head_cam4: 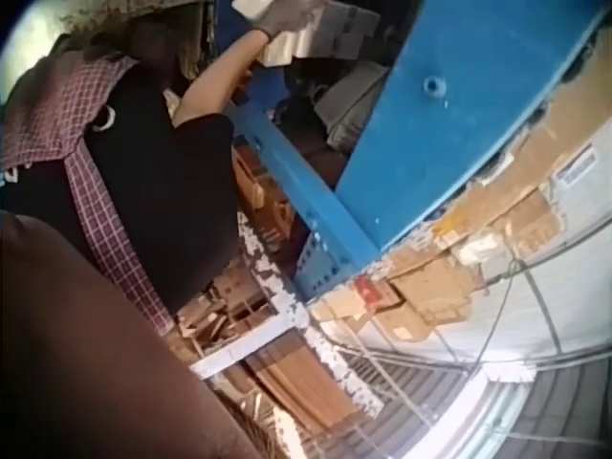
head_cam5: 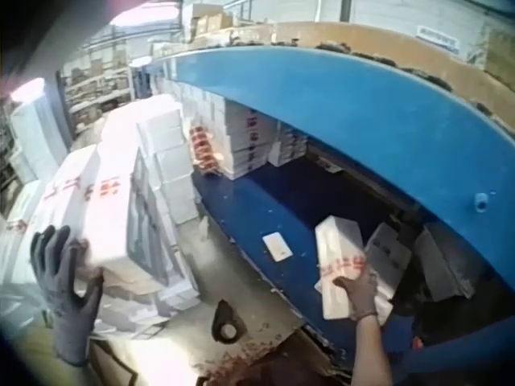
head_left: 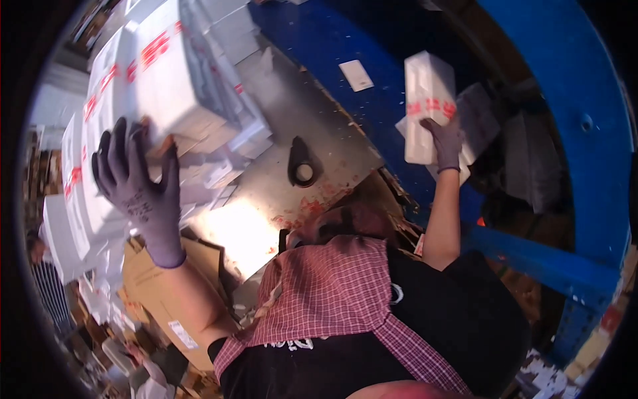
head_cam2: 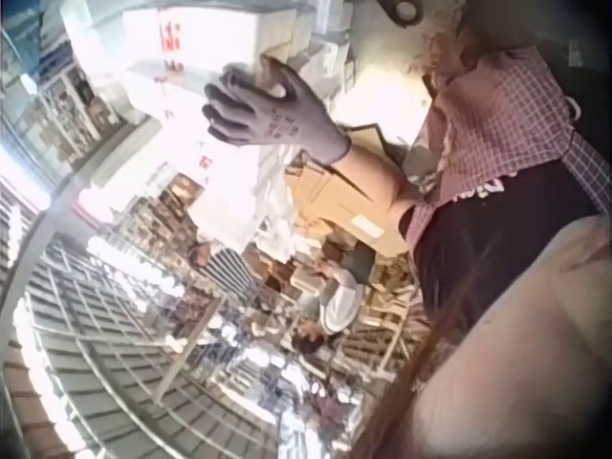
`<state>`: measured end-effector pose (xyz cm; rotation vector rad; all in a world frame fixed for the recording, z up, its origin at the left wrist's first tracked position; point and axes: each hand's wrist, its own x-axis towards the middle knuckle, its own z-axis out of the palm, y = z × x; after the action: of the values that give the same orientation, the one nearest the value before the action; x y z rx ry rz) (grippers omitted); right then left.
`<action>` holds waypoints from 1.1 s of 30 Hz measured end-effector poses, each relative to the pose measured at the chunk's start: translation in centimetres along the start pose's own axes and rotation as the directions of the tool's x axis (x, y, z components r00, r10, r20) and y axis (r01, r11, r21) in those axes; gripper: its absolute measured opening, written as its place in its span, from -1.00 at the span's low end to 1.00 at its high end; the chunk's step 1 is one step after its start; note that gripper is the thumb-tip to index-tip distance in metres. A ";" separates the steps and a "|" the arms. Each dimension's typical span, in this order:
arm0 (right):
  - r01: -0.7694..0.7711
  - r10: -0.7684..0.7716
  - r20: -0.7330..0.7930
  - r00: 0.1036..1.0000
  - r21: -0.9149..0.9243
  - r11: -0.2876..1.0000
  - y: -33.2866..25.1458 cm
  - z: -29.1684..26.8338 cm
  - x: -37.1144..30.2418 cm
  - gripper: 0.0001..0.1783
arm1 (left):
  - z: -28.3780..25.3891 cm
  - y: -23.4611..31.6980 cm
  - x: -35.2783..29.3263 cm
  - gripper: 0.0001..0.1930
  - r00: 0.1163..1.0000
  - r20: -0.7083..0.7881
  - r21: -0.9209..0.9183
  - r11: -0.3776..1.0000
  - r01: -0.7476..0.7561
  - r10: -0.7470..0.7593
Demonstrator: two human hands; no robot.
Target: Assembling cardboard boxes and filling them with white foam-packaged items in an industrial environment.
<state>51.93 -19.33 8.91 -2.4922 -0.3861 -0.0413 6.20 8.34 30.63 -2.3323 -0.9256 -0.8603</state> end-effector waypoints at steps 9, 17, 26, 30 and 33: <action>0.340 -0.354 0.351 0.867 0.103 0.935 -8.3 5.4 2.1 0.33 | -0.5 -0.2 -0.7 -0.53 0.998 0.029 0.075 0.996 0.051 -0.053; 0.309 0.032 0.615 0.788 -0.440 0.843 9.0 3.7 5.0 0.56 | -0.6 -0.2 -0.9 -0.50 0.991 0.072 0.015 0.994 0.108 -0.109; 0.199 -0.318 0.510 0.799 0.274 0.941 -17.5 10.7 4.7 0.12 | -0.7 0.7 -0.8 -0.52 0.991 0.052 0.014 0.992 0.122 -0.123; 0.196 -0.485 0.675 0.557 0.460 0.866 -25.0 19.9 2.1 -0.29 | 1.6 0.2 0.0 -0.47 0.996 0.064 -0.014 0.998 0.055 -0.054; 0.620 -0.659 0.558 0.505 0.297 0.727 -24.1 19.3 -3.3 -0.39 | 0.3 -2.4 -1.2 -0.52 0.997 0.074 0.115 0.993 -0.013 0.004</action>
<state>40.77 9.56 6.58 -2.0791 -1.5775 0.5280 3.86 9.58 30.05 -2.2801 -0.9689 -0.7025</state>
